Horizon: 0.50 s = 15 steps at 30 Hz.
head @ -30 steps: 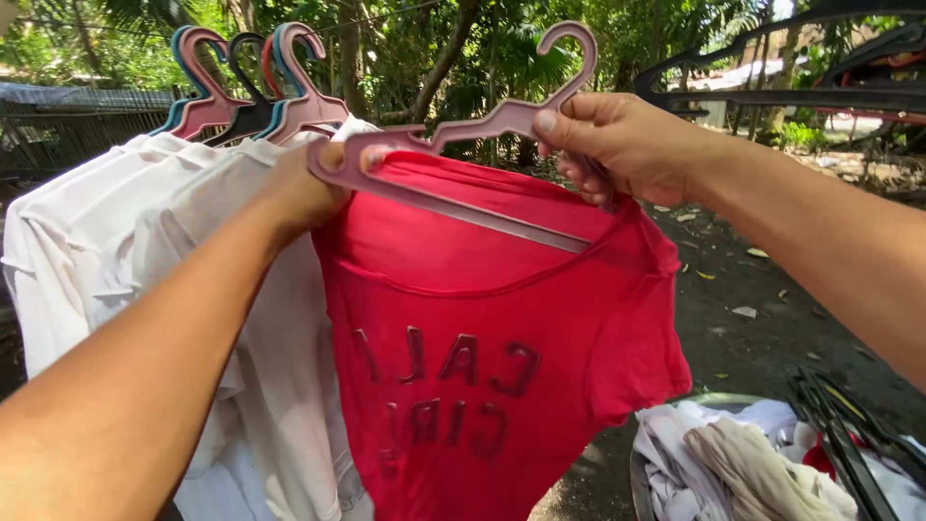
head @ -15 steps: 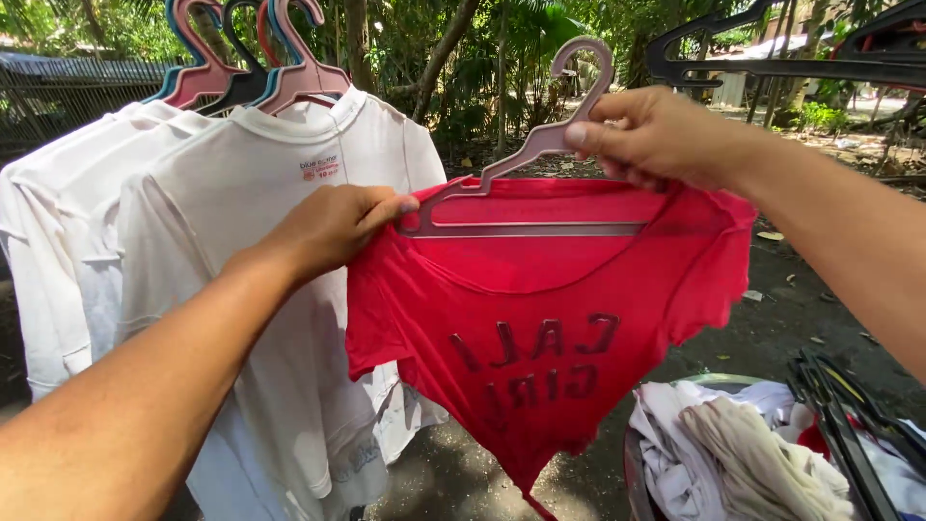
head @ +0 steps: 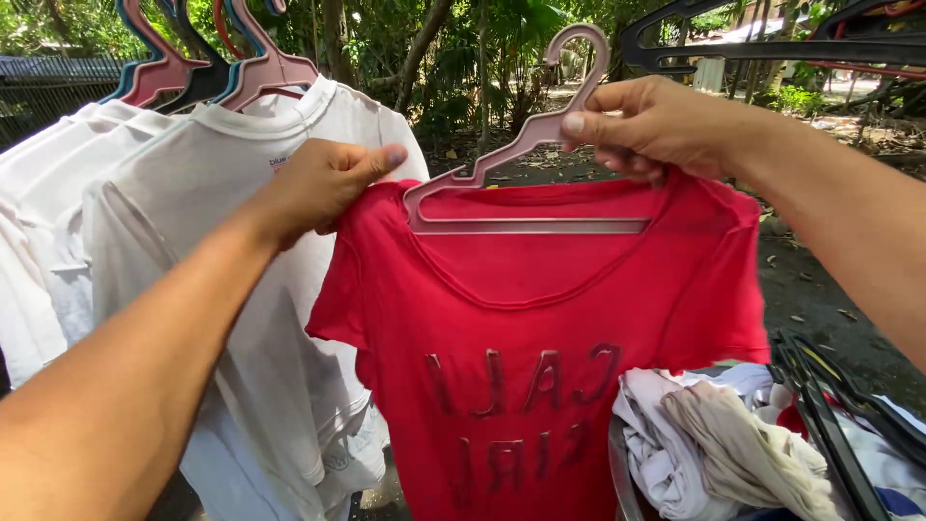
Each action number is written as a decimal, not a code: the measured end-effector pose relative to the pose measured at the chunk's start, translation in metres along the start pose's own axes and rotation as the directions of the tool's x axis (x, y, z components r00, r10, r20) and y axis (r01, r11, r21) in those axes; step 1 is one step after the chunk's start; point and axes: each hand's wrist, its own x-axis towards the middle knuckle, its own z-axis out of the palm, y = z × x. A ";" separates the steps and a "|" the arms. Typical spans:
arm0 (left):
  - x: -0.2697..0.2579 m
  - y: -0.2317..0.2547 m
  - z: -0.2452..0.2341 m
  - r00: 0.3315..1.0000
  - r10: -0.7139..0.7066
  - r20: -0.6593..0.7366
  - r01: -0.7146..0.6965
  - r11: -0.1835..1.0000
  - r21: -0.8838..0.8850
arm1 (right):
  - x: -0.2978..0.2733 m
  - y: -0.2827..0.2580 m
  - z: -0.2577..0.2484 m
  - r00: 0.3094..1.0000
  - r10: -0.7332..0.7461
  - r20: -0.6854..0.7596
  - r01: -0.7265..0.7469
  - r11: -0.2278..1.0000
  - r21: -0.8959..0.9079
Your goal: Hanging wet t-shirts on plastic clothes hangers and placing them on an outdoor rack.
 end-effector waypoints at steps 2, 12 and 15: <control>-0.009 0.022 -0.015 0.894 -0.278 0.351 0.284 0.958 0.034 | -0.007 -0.005 -0.001 0.997 0.026 -0.068 -0.027 1.000 -0.008; 0.013 0.026 -0.004 0.969 0.128 0.209 -0.035 0.917 -0.397 | 0.005 -0.018 0.002 0.995 -0.094 -0.028 0.092 0.994 -0.065; 0.018 0.011 -0.010 0.971 0.215 0.107 -0.206 0.975 -0.088 | -0.002 -0.023 0.000 0.994 -0.103 0.022 0.103 0.995 0.003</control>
